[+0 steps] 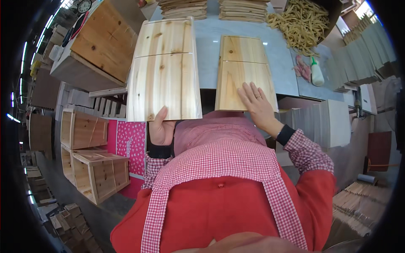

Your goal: Applying wood glue to wooden panels and joining them to assemble small wooden boxes.

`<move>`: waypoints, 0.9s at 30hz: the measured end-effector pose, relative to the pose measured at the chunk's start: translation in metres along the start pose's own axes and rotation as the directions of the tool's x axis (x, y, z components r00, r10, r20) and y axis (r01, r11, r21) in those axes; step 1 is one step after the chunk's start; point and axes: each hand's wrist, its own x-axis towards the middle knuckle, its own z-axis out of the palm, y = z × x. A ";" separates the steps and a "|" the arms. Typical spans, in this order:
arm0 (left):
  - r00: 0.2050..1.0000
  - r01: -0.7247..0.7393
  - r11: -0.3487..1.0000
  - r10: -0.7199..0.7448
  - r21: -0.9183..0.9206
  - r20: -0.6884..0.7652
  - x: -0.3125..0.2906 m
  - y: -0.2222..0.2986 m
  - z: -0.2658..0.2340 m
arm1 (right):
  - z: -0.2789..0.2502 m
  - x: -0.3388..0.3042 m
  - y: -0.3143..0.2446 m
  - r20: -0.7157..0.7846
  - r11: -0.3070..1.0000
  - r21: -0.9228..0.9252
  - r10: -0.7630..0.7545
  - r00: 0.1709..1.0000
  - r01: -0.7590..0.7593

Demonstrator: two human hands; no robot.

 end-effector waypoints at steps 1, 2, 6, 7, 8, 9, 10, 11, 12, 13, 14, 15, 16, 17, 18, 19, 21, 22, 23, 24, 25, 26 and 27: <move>1.000 -0.005 1.000 0.006 0.009 -0.027 0.004 -0.001 0.001 | 0.010 0.006 -0.004 -0.081 0.998 0.036 -0.039 0.996 0.042; 0.999 -0.035 0.992 0.040 0.117 -0.037 0.009 -0.003 0.002 | 0.020 0.015 -0.009 -0.096 0.999 0.050 -0.012 0.995 0.017; 0.988 -0.132 0.888 0.153 0.441 -0.013 0.043 -0.011 0.006 | 0.035 0.031 -0.014 -0.108 0.994 0.101 0.048 0.993 -0.037; 0.981 -0.181 0.825 0.190 0.535 0.039 0.054 -0.013 0.008 | 0.035 0.032 -0.013 -0.095 0.993 0.110 0.059 0.994 -0.048; 0.973 -0.221 0.752 0.212 0.621 0.090 0.063 -0.016 0.010 | 0.035 0.033 -0.013 -0.076 0.992 0.100 0.084 0.994 -0.076; 0.972 -0.224 0.748 0.217 0.625 0.088 0.072 -0.019 0.012 | 0.035 0.033 -0.013 -0.077 0.990 0.126 0.068 0.995 -0.058; 0.977 -0.205 0.714 0.194 0.669 0.092 0.080 -0.023 0.014 | 0.035 0.032 -0.012 -0.078 0.990 0.132 0.069 0.995 -0.059; 0.981 -0.188 0.678 0.170 0.711 0.097 0.087 -0.027 0.018 | 0.034 0.032 -0.011 -0.079 0.989 0.137 0.073 0.994 -0.061; 0.981 -0.193 0.645 0.145 0.739 0.130 0.092 -0.031 0.021 | 0.034 0.032 -0.011 -0.083 0.989 0.125 0.083 0.993 -0.073; 0.984 -0.171 0.634 0.144 0.754 0.102 0.096 -0.036 0.024 | 0.034 0.032 -0.010 -0.083 0.987 0.148 0.080 0.993 -0.067; 0.978 -0.200 0.606 0.165 0.770 0.124 0.100 -0.040 0.027 | 0.034 0.032 -0.009 -0.088 0.985 0.158 0.084 0.993 -0.069; 0.971 -0.229 0.577 0.186 0.784 0.147 0.103 -0.043 0.031 | 0.034 0.032 -0.009 -0.094 0.983 0.167 0.088 0.992 -0.071; 0.963 -0.262 0.549 0.200 0.793 0.180 0.104 -0.047 0.035 | 0.033 0.031 -0.008 -0.074 0.982 0.164 0.107 0.992 -0.094; 0.965 -0.252 0.545 0.199 0.800 0.169 0.105 -0.050 0.038 | 0.033 0.031 -0.008 -0.095 0.980 0.183 0.096 0.991 -0.078; 0.963 -0.262 0.527 0.202 0.809 0.180 0.104 -0.052 0.042 | 0.033 0.030 -0.007 -0.085 0.979 0.186 0.096 0.992 -0.079; 0.960 -0.271 0.509 0.207 0.817 0.190 0.103 -0.054 0.045 | 0.033 0.030 -0.007 -0.076 0.979 0.189 0.094 0.993 -0.078; 0.958 -0.277 0.484 0.207 0.830 0.198 0.098 -0.057 0.052 | 0.033 0.030 -0.005 -0.065 0.976 0.201 0.094 0.993 -0.079; 0.963 -0.260 0.440 0.178 0.860 0.200 0.095 -0.059 0.055 | 0.033 0.030 -0.005 -0.063 0.976 0.202 0.094 0.994 -0.080; 0.968 -0.244 0.395 0.149 0.886 0.201 0.092 -0.060 0.058 | 0.033 0.032 -0.004 -0.060 0.976 0.201 0.093 0.994 -0.079; 0.979 -0.202 0.347 0.094 0.916 0.181 0.089 -0.062 0.061 | 0.033 0.033 -0.004 -0.016 0.978 0.181 0.103 0.995 -0.099; 0.973 -0.227 0.347 0.113 0.910 0.200 0.087 -0.063 0.064 | 0.032 0.034 -0.004 -0.054 0.975 0.203 0.098 0.994 -0.085; 0.976 -0.216 0.326 0.107 0.920 0.192 0.084 -0.065 0.066 | 0.031 0.035 -0.004 -0.041 0.974 0.211 0.094 0.995 -0.084; 0.978 -0.207 0.306 0.099 0.929 0.185 0.082 -0.066 0.067 | 0.030 0.035 -0.005 -0.027 0.973 0.217 0.093 0.995 -0.085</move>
